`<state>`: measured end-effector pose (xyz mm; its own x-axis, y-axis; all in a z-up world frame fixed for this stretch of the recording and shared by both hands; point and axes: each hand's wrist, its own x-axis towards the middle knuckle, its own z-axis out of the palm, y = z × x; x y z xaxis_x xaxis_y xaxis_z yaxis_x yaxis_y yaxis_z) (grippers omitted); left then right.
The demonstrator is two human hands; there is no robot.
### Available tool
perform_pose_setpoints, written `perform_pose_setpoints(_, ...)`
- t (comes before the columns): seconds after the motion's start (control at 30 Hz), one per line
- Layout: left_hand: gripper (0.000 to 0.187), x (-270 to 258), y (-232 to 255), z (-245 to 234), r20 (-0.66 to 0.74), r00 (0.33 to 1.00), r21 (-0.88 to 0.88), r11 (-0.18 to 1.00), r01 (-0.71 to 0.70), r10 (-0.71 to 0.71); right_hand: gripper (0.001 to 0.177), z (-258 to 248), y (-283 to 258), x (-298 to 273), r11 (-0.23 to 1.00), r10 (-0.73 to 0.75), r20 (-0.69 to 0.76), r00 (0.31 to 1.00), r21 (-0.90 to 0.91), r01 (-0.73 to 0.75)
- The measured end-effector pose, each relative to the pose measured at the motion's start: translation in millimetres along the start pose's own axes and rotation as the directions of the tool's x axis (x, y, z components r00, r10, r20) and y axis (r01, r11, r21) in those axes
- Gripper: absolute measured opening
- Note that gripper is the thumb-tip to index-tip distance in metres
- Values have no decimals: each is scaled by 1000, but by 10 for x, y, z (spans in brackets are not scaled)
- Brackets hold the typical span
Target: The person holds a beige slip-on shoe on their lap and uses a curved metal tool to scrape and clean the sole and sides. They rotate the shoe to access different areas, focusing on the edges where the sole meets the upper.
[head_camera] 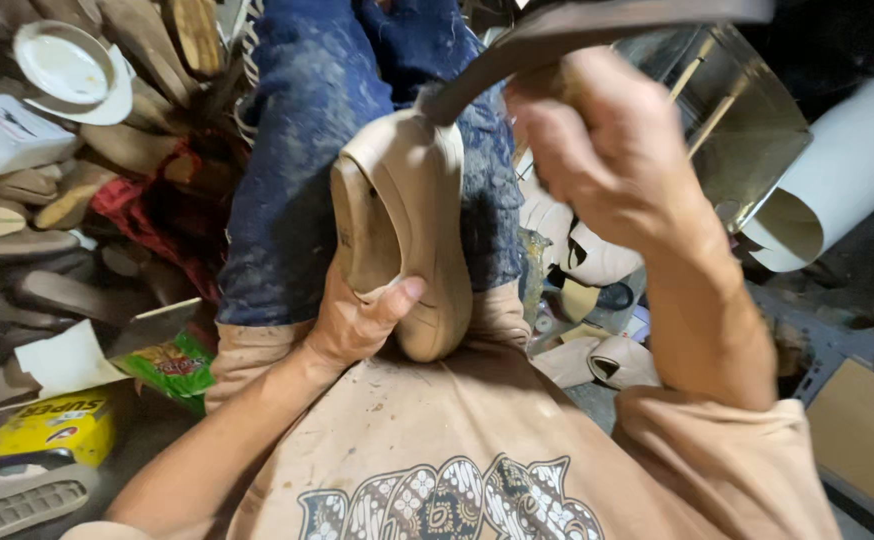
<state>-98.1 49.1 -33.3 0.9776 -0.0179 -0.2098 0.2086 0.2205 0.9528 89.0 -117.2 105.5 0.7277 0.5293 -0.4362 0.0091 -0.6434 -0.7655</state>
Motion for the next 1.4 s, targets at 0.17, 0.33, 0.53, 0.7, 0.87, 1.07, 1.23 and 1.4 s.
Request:
perform_pose_setpoints(0.17, 71, -22, -109, 44, -113, 993, -135, 991, 15, -31, 34, 610, 928, -500, 766, -292, -411, 864, -642, -46)
perform_pose_setpoints(0.33, 73, 84, -236, -44, -95, 988, -7, 992, -126, 125, 32, 762, 508, -387, 961, -213, -849, 483, -94, 259)
perform_pose_setpoints(0.53, 73, -3, -356, -13, -110, 990, -68, 993, -91, 84, 30, 1098, 792, -561, 902, -140, -890, 434, 66, 426)
perform_pose_setpoints(0.7, 75, 56, -297, -107, -84, 984, 15, 988, -155, 155, 40, 1206, 917, -676, 932, -229, -732, 641, 24, 361)
perform_pose_setpoints(0.87, 80, -12, -458, -112, -102, 981, 73, 984, -160, 167, 38, 967, 429, -599, 863, -68, -920, 387, 140, 486)
perform_pose_setpoints(1.07, 76, 38, -306, -94, -98, 989, -25, 993, -116, 113, 58, 1109, 872, -728, 871, -311, -829, 465, -54, 487)
perform_pose_setpoints(1.23, 72, 71, -326, -102, -87, 986, -57, 988, -147, 142, 41, 1193, 783, -907, 945, -167, -606, 778, 125, 301)
perform_pose_setpoints(1.4, 76, -195, -559, -143, -91, 986, 9, 990, -140, 140, 32, 1273, 841, -1037, 788, 46, -873, 486, 331, 520)
